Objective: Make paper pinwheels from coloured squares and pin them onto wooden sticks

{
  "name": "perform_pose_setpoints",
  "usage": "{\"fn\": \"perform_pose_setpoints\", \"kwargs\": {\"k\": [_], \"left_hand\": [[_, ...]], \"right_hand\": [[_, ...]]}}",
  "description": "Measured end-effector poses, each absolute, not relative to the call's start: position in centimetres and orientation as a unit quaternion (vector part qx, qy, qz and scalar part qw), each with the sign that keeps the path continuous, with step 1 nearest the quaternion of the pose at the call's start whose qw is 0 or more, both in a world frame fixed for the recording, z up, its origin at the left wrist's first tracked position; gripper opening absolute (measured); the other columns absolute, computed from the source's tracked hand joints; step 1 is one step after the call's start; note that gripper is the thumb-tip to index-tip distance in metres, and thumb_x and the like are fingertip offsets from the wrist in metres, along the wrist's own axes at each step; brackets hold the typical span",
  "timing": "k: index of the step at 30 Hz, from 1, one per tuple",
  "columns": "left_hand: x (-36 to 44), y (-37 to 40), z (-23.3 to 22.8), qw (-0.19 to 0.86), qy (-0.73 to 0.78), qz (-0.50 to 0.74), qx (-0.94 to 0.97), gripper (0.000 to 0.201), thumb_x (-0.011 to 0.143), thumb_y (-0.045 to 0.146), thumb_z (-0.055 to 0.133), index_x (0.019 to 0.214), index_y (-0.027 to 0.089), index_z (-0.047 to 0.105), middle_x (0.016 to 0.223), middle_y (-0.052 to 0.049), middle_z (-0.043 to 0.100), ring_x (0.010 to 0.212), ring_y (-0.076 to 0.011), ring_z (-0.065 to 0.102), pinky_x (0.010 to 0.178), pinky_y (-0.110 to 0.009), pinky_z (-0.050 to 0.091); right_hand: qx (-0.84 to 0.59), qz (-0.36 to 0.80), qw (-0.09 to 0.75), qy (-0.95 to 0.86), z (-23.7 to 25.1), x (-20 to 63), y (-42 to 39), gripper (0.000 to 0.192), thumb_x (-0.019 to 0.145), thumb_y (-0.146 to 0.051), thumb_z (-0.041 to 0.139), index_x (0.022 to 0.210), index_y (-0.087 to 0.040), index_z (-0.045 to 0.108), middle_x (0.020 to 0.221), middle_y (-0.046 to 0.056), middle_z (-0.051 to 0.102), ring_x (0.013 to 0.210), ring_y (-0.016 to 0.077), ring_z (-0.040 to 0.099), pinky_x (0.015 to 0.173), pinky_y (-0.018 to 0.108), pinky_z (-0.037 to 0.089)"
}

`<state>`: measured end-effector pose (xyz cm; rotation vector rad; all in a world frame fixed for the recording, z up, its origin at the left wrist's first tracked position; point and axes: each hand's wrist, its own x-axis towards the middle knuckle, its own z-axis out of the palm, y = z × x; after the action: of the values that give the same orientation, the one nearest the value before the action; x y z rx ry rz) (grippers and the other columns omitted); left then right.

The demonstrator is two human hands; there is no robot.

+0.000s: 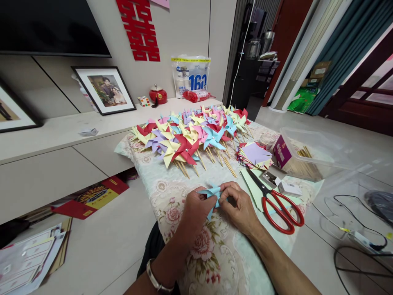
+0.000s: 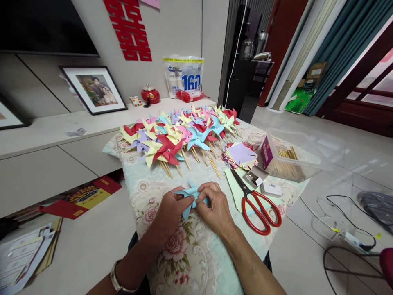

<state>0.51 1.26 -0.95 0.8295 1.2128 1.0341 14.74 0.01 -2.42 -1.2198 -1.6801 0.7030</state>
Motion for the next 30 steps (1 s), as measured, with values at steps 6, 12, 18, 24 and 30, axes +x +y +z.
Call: {"fn": "perform_pose_setpoints", "kwargs": {"k": [6,12,18,24,30], "left_hand": [[0.5,1.4,-1.3,0.633,0.527,0.444,0.354,0.015,0.053,0.025,0.072,0.060,0.017,0.062,0.049,0.003,0.060,0.046,-0.0114,0.052,0.047,-0.025,0.051],[0.2,1.6,-1.9,0.660,0.497,0.452,0.337,0.020,0.052,0.026,0.076,0.063,0.017,0.061,0.052,0.003,0.062,0.047,-0.0113,0.053,0.049,-0.024,0.051],[0.2,1.7,-2.4,0.659,0.494,0.451,0.345,0.020,0.054,0.027,0.075,0.064,0.017,0.061,0.050,0.004,0.060,0.046,-0.0108,0.052,0.048,-0.025,0.051],[0.1,1.7,-1.8,0.661,0.492,0.450,0.343,0.020,0.055,0.026,0.074,0.064,0.016,0.060,0.052,0.004,0.061,0.047,-0.0100,0.052,0.050,-0.024,0.050],[0.0,1.5,-1.5,0.667,0.494,0.443,0.339,0.021,0.053,0.026,0.075,0.064,0.016,0.060,0.051,0.004,0.061,0.047,-0.0100,0.052,0.048,-0.023,0.049]], "right_hand": [[-0.492,0.306,0.461,-0.672,-2.3,14.8,0.0,0.015,0.080,-0.014,0.059,0.067,-0.020,0.059,0.094,0.007,0.063,0.092,0.0224,0.061,0.084,0.036,0.045],[-0.491,0.320,0.464,-0.665,-2.3,14.8,-0.1,0.014,0.080,-0.015,0.061,0.067,-0.020,0.061,0.095,0.006,0.062,0.094,0.0222,0.060,0.083,0.035,0.044],[-0.484,0.320,0.463,-0.670,-2.3,14.8,0.0,0.014,0.081,-0.018,0.061,0.067,-0.019,0.061,0.094,0.007,0.062,0.094,0.0233,0.060,0.084,0.036,0.044],[-0.494,0.309,0.466,-0.665,-2.2,14.8,-0.1,0.013,0.081,-0.018,0.059,0.068,-0.019,0.061,0.096,0.008,0.062,0.094,0.0236,0.060,0.084,0.036,0.043],[-0.488,0.310,0.463,-0.672,-2.3,14.8,-0.1,0.014,0.081,-0.017,0.060,0.068,-0.020,0.061,0.095,0.008,0.062,0.094,0.0239,0.060,0.083,0.036,0.043]]}}
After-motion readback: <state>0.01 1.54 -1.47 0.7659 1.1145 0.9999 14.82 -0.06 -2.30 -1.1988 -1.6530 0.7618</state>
